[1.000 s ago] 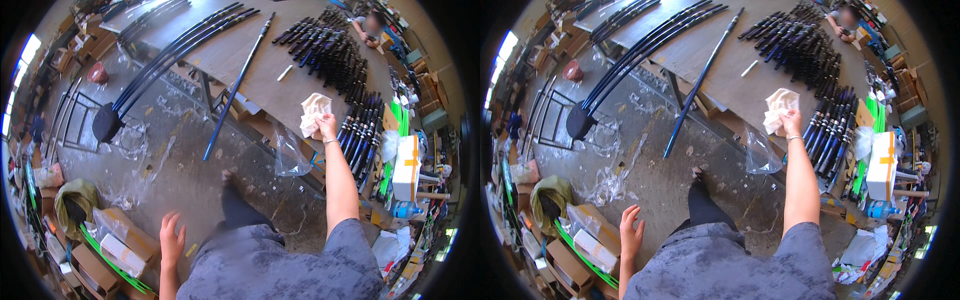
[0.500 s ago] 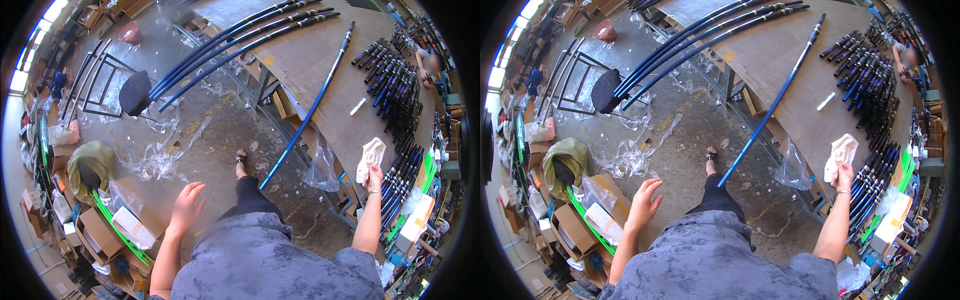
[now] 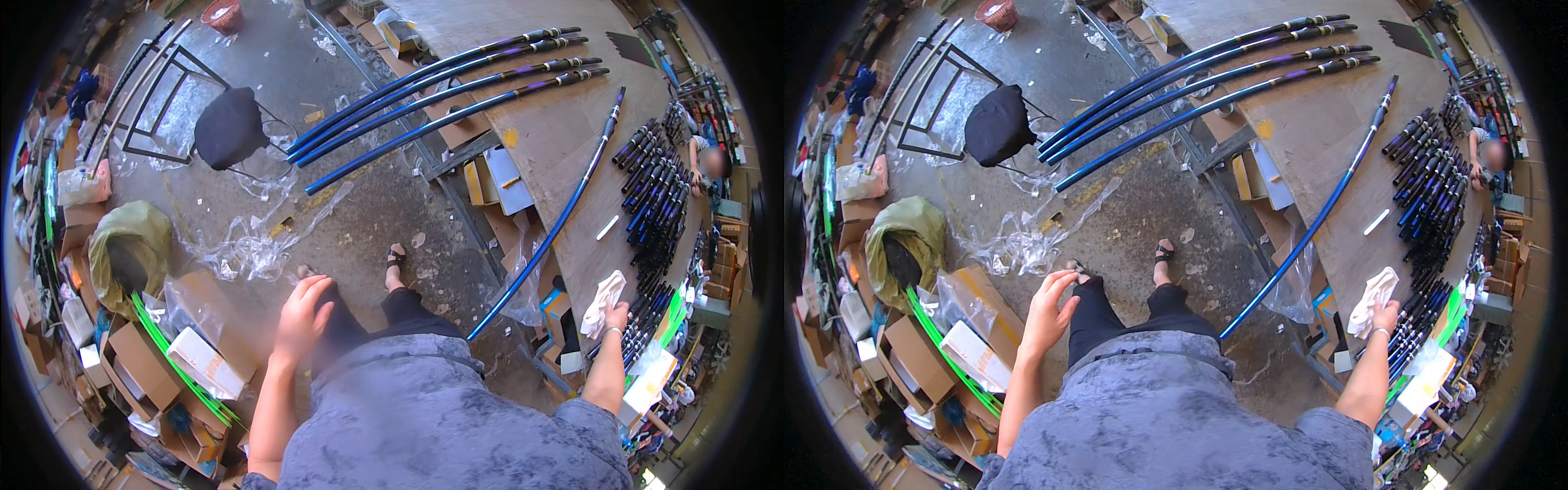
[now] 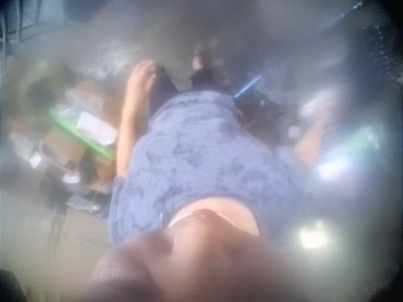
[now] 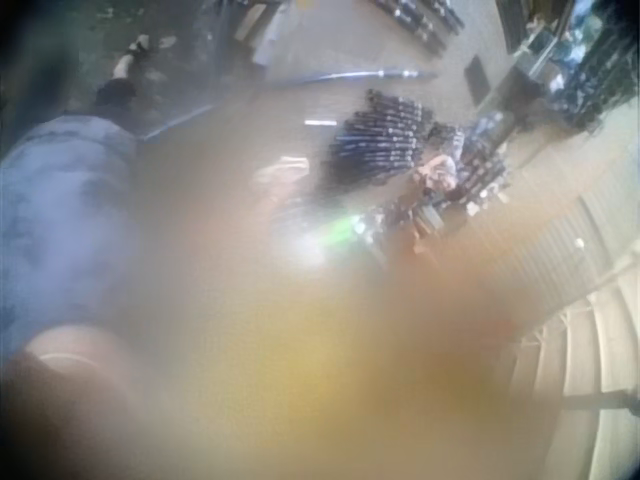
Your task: The person marks a blue and black rod with a white marker, wipes the surface of several rods with a white cloth, and organizes them on a table in a workspace.
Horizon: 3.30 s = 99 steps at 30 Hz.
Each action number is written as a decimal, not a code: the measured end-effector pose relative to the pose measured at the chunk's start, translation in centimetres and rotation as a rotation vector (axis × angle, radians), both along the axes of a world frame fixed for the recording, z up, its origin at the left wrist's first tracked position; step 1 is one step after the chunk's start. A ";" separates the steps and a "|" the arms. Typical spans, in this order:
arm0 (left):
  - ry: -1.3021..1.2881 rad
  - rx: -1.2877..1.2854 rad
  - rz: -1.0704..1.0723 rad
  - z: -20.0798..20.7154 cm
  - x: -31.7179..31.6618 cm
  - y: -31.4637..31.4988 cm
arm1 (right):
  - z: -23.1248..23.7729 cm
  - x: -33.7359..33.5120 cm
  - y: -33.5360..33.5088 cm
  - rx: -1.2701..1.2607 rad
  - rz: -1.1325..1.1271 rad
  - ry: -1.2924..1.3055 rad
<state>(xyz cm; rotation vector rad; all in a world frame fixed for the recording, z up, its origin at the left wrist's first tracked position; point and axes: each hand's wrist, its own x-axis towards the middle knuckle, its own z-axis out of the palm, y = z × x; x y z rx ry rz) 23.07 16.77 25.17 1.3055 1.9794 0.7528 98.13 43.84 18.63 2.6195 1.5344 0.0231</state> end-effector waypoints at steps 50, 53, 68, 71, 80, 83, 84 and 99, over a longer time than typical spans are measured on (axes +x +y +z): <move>-0.978 -0.783 -0.588 -9.1 -18.6 28.7 | -1.7 -78.4 -9.8 0.471 -0.420 2.162; -0.987 -0.818 -0.634 -9.1 -17.0 28.4 | -1.4 -77.6 -10.6 0.589 -0.360 2.100; -0.956 -0.850 -0.606 -9.9 -8.2 23.6 | -1.5 -70.4 -15.4 0.565 -0.406 1.778; -0.721 -0.880 -0.761 -9.6 -8.9 24.8 | -2.0 -70.1 -15.4 0.619 -0.499 1.656; -0.780 -0.805 -0.567 -8.3 -12.2 34.9 | 6.2 -70.7 -4.5 0.651 -0.012 0.539; -0.815 -0.722 -0.579 -8.0 -12.5 40.9 | 7.4 -71.8 2.8 0.491 0.040 0.409; -0.836 -0.708 -0.605 -8.3 -12.5 43.1 | 6.6 -71.6 5.0 0.457 0.015 0.376; -1.085 -0.604 -0.696 -5.4 0.1 67.9 | 7.7 -75.2 14.1 0.336 -0.404 0.352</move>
